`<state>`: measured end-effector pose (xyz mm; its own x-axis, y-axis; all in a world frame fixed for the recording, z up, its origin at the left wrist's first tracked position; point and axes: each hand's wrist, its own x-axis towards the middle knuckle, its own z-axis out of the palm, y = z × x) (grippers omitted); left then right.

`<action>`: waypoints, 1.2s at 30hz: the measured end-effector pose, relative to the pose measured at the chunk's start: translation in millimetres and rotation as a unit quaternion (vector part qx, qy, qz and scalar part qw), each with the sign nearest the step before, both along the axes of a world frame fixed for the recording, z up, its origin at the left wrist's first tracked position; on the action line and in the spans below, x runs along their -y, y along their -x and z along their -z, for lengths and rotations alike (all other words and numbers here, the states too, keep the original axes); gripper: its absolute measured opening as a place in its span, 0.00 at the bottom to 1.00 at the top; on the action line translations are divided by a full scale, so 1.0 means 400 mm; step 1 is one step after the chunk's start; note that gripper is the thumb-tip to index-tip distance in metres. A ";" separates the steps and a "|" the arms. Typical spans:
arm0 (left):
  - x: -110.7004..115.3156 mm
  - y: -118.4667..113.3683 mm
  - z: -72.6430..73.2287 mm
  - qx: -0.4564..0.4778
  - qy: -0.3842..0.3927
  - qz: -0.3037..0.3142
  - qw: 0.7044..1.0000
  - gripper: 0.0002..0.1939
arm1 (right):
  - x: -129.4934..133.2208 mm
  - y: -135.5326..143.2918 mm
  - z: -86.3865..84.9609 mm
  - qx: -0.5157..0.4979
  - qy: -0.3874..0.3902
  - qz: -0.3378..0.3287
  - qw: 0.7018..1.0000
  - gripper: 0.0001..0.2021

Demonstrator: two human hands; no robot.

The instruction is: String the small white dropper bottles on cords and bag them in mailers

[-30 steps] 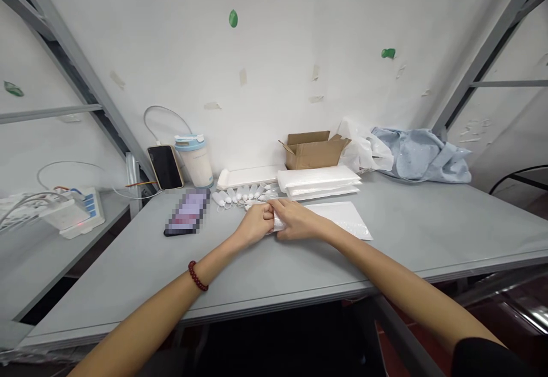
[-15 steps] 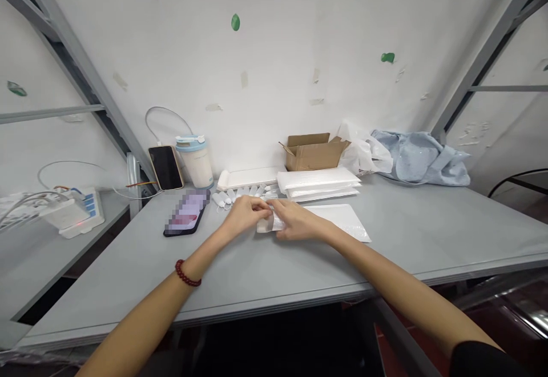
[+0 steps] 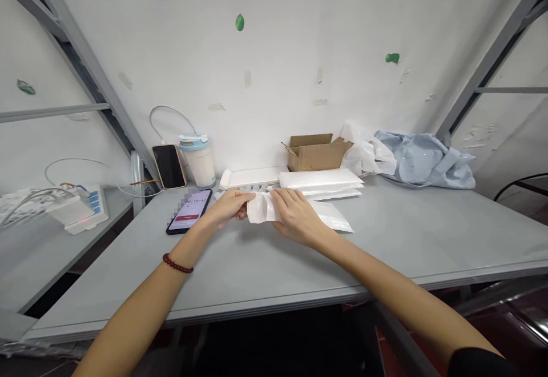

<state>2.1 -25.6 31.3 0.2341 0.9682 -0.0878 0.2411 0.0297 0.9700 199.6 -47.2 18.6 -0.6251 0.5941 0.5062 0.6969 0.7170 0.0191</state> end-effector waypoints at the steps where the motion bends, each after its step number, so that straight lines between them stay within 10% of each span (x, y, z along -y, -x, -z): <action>1: -0.002 -0.003 0.001 0.029 0.007 -0.024 0.999 0.18 | 0.005 0.006 0.004 0.006 -0.022 0.026 0.999 0.20; 8: 0.002 -0.024 0.000 0.116 -0.017 -0.046 0.992 0.20 | 0.008 0.023 0.032 0.038 -0.091 0.047 0.994 0.16; 12: 0.017 -0.030 -0.010 0.028 -0.155 -0.050 0.986 0.19 | -0.010 0.013 0.028 0.034 -0.106 0.053 0.992 0.13; 18: 0.027 -0.056 0.030 -0.200 -0.502 -0.017 0.841 0.08 | -0.012 0.004 0.020 0.016 -0.099 0.078 0.992 0.11; 22: 0.017 -0.069 0.071 -0.256 -0.556 0.006 0.791 0.09 | -0.009 0.008 0.026 -0.001 -0.055 0.112 0.992 0.10; 29: 0.024 -0.097 0.106 -0.272 -0.493 -0.034 0.826 0.04 | -0.012 0.001 0.030 -0.080 -0.037 0.099 0.991 0.08; 36: 0.035 -0.116 0.078 -0.191 -0.379 -0.047 0.904 0.19 | -0.029 -0.014 0.011 -0.160 -0.090 0.078 0.980 0.10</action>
<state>48.3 -39.8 0.0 0.2414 0.7982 0.5520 0.5938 -0.5714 0.5665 205.2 -35.6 14.1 -0.3264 0.5534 0.7663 0.7886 0.6064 -0.1020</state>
